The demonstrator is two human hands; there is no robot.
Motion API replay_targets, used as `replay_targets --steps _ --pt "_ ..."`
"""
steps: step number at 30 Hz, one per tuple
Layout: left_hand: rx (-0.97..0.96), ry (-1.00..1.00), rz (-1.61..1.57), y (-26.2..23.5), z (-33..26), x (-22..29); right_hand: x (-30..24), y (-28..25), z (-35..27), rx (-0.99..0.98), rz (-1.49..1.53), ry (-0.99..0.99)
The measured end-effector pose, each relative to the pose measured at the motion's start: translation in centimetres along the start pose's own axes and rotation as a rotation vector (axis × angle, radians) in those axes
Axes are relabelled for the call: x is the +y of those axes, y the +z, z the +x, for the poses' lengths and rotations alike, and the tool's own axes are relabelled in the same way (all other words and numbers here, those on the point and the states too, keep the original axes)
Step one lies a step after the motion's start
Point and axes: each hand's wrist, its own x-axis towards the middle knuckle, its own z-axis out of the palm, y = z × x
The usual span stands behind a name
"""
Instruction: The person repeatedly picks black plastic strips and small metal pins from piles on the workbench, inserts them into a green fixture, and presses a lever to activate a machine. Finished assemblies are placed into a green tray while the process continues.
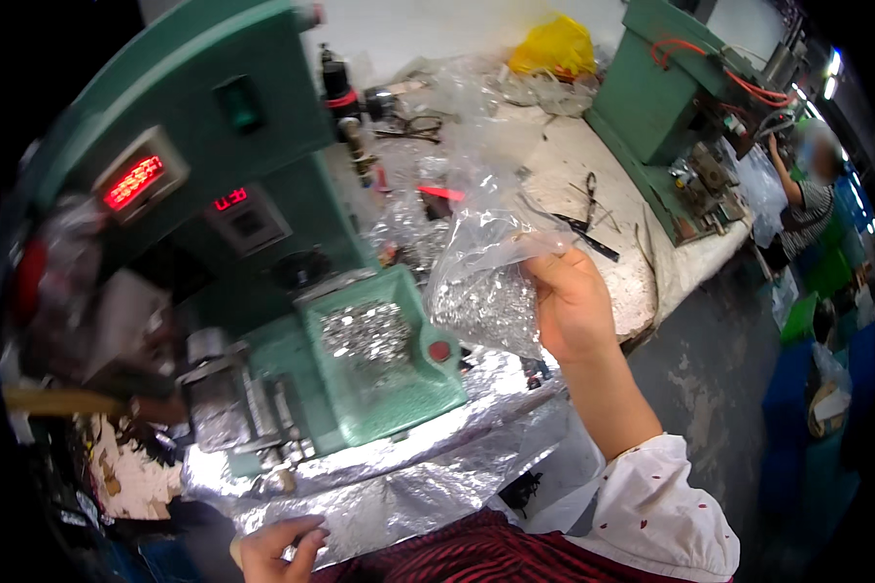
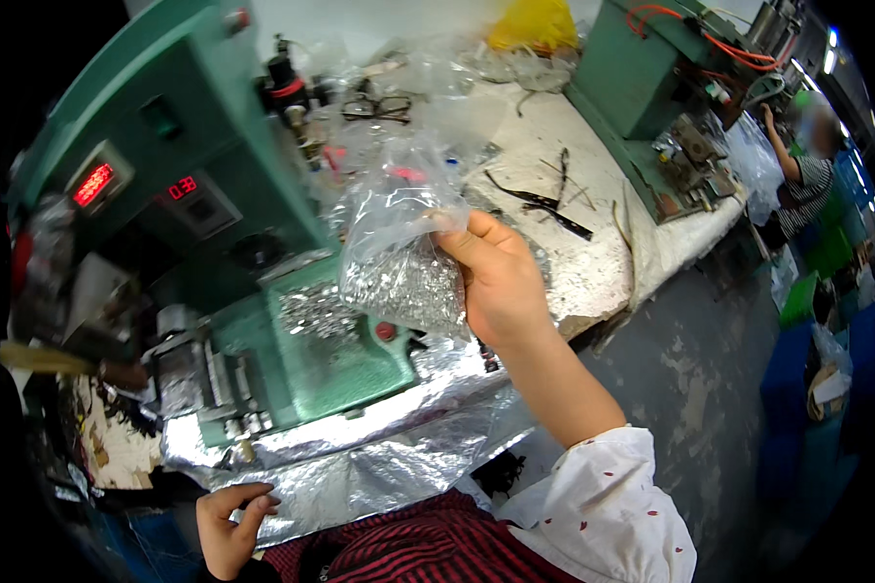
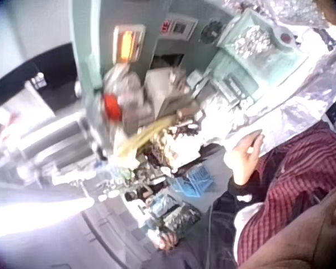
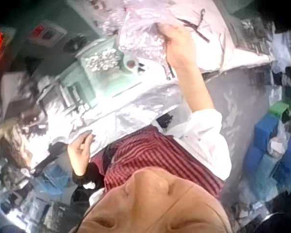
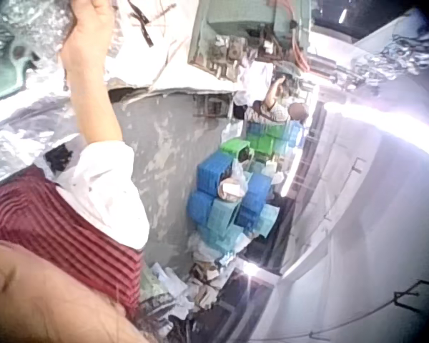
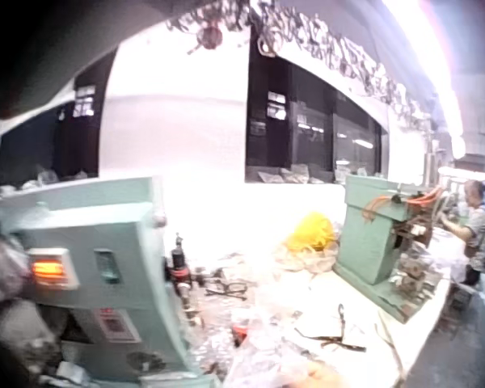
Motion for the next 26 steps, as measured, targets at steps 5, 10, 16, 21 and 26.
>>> replay_targets --steps 5,10,16,21,26 --pt "0.252 0.565 -0.034 -2.0 -1.3 -1.1 2.1 9.5 -1.7 -0.186 0.085 0.196" --pt "0.623 0.762 -0.218 -4.3 -4.0 -2.5 6.4 19.4 -6.5 -0.324 0.11 0.403" --pt "0.826 0.778 -0.453 -7.7 -9.1 -9.4 13.7 30.0 -9.8 -0.457 0.104 0.584" --pt "0.949 0.721 -0.586 -11.9 -11.4 -14.8 19.1 37.3 -10.2 -0.517 0.101 0.693" --pt "1.085 0.668 -0.577 -16.5 -13.7 -19.3 24.6 44.5 -9.9 -0.625 0.077 0.793"
